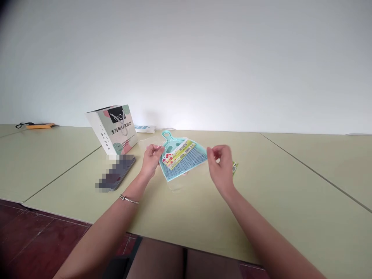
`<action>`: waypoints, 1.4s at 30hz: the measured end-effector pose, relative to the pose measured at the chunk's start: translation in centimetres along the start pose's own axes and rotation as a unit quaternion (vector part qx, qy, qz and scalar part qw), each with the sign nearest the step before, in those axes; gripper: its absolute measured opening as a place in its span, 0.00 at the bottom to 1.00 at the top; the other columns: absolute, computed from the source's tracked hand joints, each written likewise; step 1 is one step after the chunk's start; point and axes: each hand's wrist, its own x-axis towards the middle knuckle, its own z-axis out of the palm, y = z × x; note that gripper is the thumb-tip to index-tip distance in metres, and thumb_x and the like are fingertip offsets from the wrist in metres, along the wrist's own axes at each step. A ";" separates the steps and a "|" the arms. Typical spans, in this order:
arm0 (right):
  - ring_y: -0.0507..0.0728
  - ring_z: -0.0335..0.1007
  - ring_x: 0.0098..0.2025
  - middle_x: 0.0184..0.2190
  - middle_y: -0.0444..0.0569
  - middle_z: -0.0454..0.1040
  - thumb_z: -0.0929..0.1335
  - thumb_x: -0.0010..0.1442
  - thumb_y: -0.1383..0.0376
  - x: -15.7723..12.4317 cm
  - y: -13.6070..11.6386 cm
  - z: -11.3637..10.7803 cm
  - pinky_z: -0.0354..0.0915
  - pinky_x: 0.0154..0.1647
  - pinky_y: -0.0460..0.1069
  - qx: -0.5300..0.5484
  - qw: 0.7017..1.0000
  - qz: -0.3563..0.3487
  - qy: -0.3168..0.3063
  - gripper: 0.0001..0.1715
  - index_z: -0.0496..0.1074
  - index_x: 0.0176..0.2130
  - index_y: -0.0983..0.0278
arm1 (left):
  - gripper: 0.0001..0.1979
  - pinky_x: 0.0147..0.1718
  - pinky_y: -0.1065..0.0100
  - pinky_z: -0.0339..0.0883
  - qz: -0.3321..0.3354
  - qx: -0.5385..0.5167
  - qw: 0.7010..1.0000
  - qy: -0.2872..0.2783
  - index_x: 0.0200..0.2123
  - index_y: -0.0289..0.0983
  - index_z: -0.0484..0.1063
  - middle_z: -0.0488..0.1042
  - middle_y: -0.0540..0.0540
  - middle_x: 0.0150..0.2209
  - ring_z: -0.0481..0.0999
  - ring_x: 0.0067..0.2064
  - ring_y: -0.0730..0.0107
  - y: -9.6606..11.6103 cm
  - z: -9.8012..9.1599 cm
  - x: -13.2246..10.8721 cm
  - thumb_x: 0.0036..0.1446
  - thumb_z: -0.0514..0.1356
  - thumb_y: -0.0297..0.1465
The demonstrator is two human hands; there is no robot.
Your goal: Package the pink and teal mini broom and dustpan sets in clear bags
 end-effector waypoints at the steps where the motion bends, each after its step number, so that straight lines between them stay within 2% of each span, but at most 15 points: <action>1: 0.55 0.68 0.33 0.30 0.47 0.71 0.67 0.53 0.49 -0.9 0.1 0.0 0.68 0.37 0.53 0.013 0.999 0.011 -0.044 0.17 0.66 0.31 0.60 | 0.13 0.21 0.75 0.59 0.022 0.001 1.000 0.017 0.27 0.38 0.60 0.66 0.55 0.25 0.65 0.23 0.79 -0.2 0.1 0.1 0.49 0.62 0.37; 5: 0.54 0.72 0.32 0.26 0.43 0.73 0.73 0.47 0.52 -3.1 0.6 1.3 0.69 0.41 0.54 0.183 0.948 0.208 -0.158 0.19 0.65 0.31 0.60 | 0.15 0.23 0.75 0.59 0.083 0.014 0.995 0.059 0.25 0.39 0.58 0.63 0.55 0.22 0.64 0.24 0.77 -0.4 0.2 0.0 0.51 0.61 0.40; 10: 0.53 0.75 0.34 0.34 0.42 0.76 0.75 0.42 0.66 -3.4 1.2 2.5 0.73 0.36 0.49 0.391 0.844 0.343 -0.129 0.20 0.63 0.32 0.59 | 0.20 0.22 0.73 0.57 0.095 -0.012 0.995 0.022 0.20 0.39 0.54 0.61 0.54 0.20 0.60 0.21 0.78 0.5 0.6 -1.1 0.54 0.57 0.44; 14: 0.52 0.75 0.32 0.31 0.41 0.76 0.74 0.38 0.73 -3.7 1.5 2.5 0.72 0.29 0.46 0.414 0.826 0.369 -0.097 0.24 0.63 0.33 0.59 | 0.19 0.28 0.72 0.60 0.126 -0.016 0.991 -0.034 0.21 0.38 0.63 0.67 0.52 0.23 0.66 0.27 0.75 1.2 0.9 -1.2 0.55 0.55 0.46; 17: 0.52 0.75 0.33 0.30 0.39 0.77 0.75 0.38 0.71 -3.7 1.5 2.5 0.72 0.31 0.46 0.416 0.835 0.353 -0.080 0.28 0.61 0.35 0.58 | 0.19 0.36 0.70 0.63 0.160 -0.045 0.985 0.046 0.22 0.37 0.64 0.70 0.50 0.26 0.71 0.34 0.72 1.1 0.0 0.6 0.55 0.55 0.46; 22: 0.52 0.74 0.29 0.25 0.37 0.75 0.77 0.35 0.67 -2.7 1.9 1.5 0.70 0.28 0.46 0.407 0.854 0.317 -0.069 0.31 0.60 0.36 0.57 | 0.18 0.43 0.63 0.64 0.145 -0.003 0.945 0.292 0.23 0.37 0.60 0.69 0.48 0.26 0.72 0.35 0.68 0.7 -4.4 6.0 0.58 0.52 0.44; 25: 0.52 0.74 0.28 0.24 0.36 0.75 0.77 0.35 0.67 -1.7 2.7 0.7 0.70 0.29 0.47 0.402 0.866 0.295 -0.048 0.31 0.61 0.36 0.56 | 0.13 0.52 0.53 0.59 0.091 0.099 0.926 0.354 0.33 0.34 0.65 0.72 0.36 0.40 0.71 0.48 0.55 0.6 -6.4 7.3 0.56 0.56 0.40; 27: 0.52 0.74 0.29 0.26 0.37 0.75 0.76 0.34 0.68 -1.2 3.2 0.3 0.71 0.31 0.47 0.402 0.871 0.281 -0.034 0.31 0.61 0.37 0.56 | 0.24 0.58 0.47 0.49 0.074 0.185 0.910 0.363 0.46 0.31 0.63 0.60 0.27 0.56 0.59 0.60 0.46 0.7 -6.4 6.7 0.49 0.63 0.37; 29: 0.52 0.74 0.30 0.26 0.37 0.75 0.75 0.34 0.70 -0.8 3.7 0.0 0.70 0.31 0.47 0.403 0.872 0.275 -0.023 0.30 0.61 0.37 0.56 | 0.36 0.62 0.47 0.40 0.120 0.221 0.910 0.328 0.56 0.31 0.55 0.45 0.26 0.64 0.44 0.66 0.46 0.9 -5.4 5.4 0.46 0.65 0.35; 31: 0.52 0.73 0.30 0.27 0.38 0.75 0.74 0.34 0.70 -0.6 3.9 -0.1 0.70 0.31 0.46 0.404 0.873 0.274 -0.024 0.29 0.62 0.36 0.56 | 0.36 0.63 0.52 0.42 0.163 0.174 0.944 0.229 0.59 0.35 0.53 0.42 0.32 0.66 0.41 0.67 0.51 1.2 -3.8 3.8 0.49 0.64 0.36; 33: 0.52 0.73 0.31 0.27 0.39 0.75 0.73 0.34 0.71 -0.5 3.9 -0.2 0.69 0.30 0.46 0.401 0.872 0.277 -0.048 0.28 0.63 0.36 0.57 | 0.28 0.59 0.53 0.53 0.072 0.035 0.995 0.059 0.56 0.39 0.58 0.55 0.35 0.62 0.55 0.64 0.55 1.5 -2.2 2.5 0.53 0.60 0.39; 35: 0.52 0.73 0.30 0.27 0.39 0.75 0.73 0.34 0.71 -0.7 3.8 -0.1 0.69 0.29 0.47 0.393 0.869 0.285 -0.095 0.27 0.64 0.37 0.57 | 0.26 0.53 0.51 0.63 -0.058 -0.097 0.981 -0.157 0.54 0.40 0.61 0.62 0.36 0.58 0.66 0.57 0.55 1.7 -1.0 1.5 0.54 0.59 0.42; 36: 0.52 0.73 0.29 0.27 0.39 0.75 0.73 0.35 0.71 -0.8 3.6 -0.1 0.69 0.29 0.47 0.386 0.866 0.294 -0.118 0.27 0.65 0.36 0.57 | 0.26 0.50 0.52 0.67 -0.097 -0.140 0.960 -0.222 0.54 0.42 0.62 0.65 0.38 0.56 0.70 0.53 0.57 1.8 -0.6 1.1 0.53 0.61 0.40; 38: 0.53 0.72 0.28 0.25 0.40 0.74 0.73 0.37 0.69 -1.0 3.3 0.1 0.68 0.27 0.47 0.372 0.860 0.317 -0.148 0.23 0.65 0.35 0.58 | 0.28 0.45 0.56 0.70 -0.129 -0.191 0.931 -0.282 0.55 0.45 0.61 0.69 0.41 0.53 0.74 0.48 0.61 1.8 -0.2 0.5 0.50 0.64 0.35; 42: 0.57 0.74 0.31 0.28 0.45 0.76 0.70 0.47 0.53 -1.3 2.7 0.3 0.69 0.27 0.50 0.319 0.866 0.342 -0.178 0.18 0.63 0.34 0.58 | 0.26 0.45 0.57 0.71 -0.109 -0.213 0.925 -0.296 0.52 0.44 0.65 0.72 0.45 0.49 0.75 0.45 0.63 1.6 0.3 -0.3 0.48 0.66 0.30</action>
